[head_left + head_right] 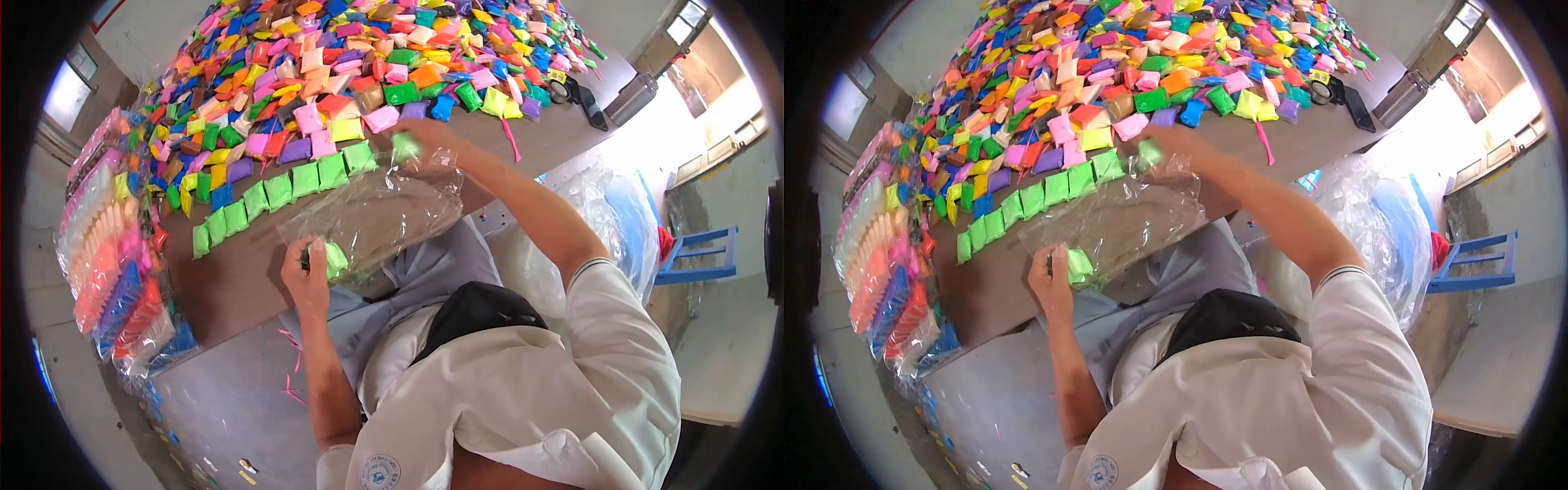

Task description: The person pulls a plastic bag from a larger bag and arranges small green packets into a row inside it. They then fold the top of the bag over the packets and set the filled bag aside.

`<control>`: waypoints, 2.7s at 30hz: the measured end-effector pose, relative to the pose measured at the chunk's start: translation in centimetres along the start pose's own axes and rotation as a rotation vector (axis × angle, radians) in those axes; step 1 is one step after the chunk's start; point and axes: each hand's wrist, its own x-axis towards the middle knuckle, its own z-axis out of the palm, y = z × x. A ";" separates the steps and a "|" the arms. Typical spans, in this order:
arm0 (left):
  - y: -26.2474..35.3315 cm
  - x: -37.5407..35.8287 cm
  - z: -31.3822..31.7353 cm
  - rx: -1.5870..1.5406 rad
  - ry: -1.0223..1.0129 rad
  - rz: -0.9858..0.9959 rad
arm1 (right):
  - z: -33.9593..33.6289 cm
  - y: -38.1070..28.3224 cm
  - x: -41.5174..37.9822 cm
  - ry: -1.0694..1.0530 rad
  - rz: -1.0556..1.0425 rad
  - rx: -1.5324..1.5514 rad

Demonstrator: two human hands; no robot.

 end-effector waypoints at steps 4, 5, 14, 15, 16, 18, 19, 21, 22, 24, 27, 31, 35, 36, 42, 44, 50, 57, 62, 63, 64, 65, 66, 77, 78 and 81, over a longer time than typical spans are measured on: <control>0.2 0.0 0.0 0.019 0.008 -0.037 | -6.2 -3.1 -3.8 0.290 0.301 0.523; 0.4 0.0 0.1 0.013 0.016 -0.045 | -7.7 -4.2 -5.2 0.324 0.286 0.698; -0.2 0.2 0.3 0.045 0.038 0.064 | -3.8 -15.6 -10.5 -0.045 0.263 0.858; -0.3 0.2 0.3 0.057 0.044 0.083 | -2.2 -15.4 -9.7 -0.123 0.248 0.812; 0.0 0.2 0.2 0.059 0.039 0.075 | -1.7 -15.8 -8.6 -0.197 0.291 0.749; 0.6 0.1 0.2 0.064 0.016 0.052 | -1.0 -16.1 -6.4 -0.340 0.386 0.623; 0.3 0.2 0.2 0.070 0.027 0.068 | 0.1 -15.8 -5.8 -0.223 0.241 0.448; 0.4 0.1 0.1 0.064 0.011 0.016 | 1.2 -16.0 -4.6 -0.227 0.265 0.352; 0.5 0.0 0.1 0.057 0.005 -0.010 | 1.7 -16.2 -4.2 -0.230 0.277 0.299; 0.5 0.1 0.1 0.069 0.005 0.021 | 3.4 -15.9 -3.8 -0.229 0.266 0.152; 0.1 0.2 0.1 0.082 0.016 0.063 | 4.6 -16.3 -4.1 -0.208 0.244 0.006; 0.8 0.0 0.0 0.088 0.002 0.008 | 4.5 -16.8 -4.1 -0.229 0.255 -0.039; 0.5 0.1 0.2 0.070 0.028 0.050 | 5.1 -15.6 -4.4 -0.213 0.162 -0.047; 0.6 0.1 0.2 0.070 0.029 0.046 | 4.8 -15.5 -4.3 -0.255 0.167 -0.012; -0.4 0.0 0.0 0.088 0.021 0.035 | 4.3 -15.7 -4.6 -0.311 0.110 0.002; -0.1 0.1 0.0 0.097 0.018 0.043 | 4.4 -15.5 -4.4 -0.295 0.130 0.012; 0.5 0.1 0.0 0.133 0.017 0.050 | 3.9 -15.8 -4.2 -0.180 0.204 0.157; 0.3 0.0 -0.1 0.119 0.012 0.047 | 5.9 -15.6 -4.8 -0.011 0.071 0.075; 0.3 0.0 -0.1 0.113 0.012 0.031 | 5.6 -16.5 -4.9 -0.105 0.151 0.094; 0.5 0.0 0.0 0.120 0.013 0.034 | 5.3 -16.8 -4.7 -0.133 0.175 0.105; 0.7 0.0 0.0 0.126 0.013 0.038 | 5.1 -17.0 -4.7 -0.159 0.200 0.116; 0.6 0.0 0.1 0.118 0.013 0.046 | 5.2 -16.9 -4.8 -0.178 0.169 0.088; 0.4 0.1 0.1 0.111 0.014 0.056 | 5.3 -16.7 -4.9 -0.197 0.136 0.059; -0.2 0.2 0.1 0.115 0.021 0.082 | 2.4 -14.6 -4.5 -0.487 0.042 0.212; -0.1 0.2 0.1 0.111 0.019 0.072 | 2.1 -15.0 -4.3 -0.494 0.047 0.190; 0.1 0.2 0.0 0.112 0.017 0.055 | 2.6 -15.1 -4.0 -0.450 0.052 0.137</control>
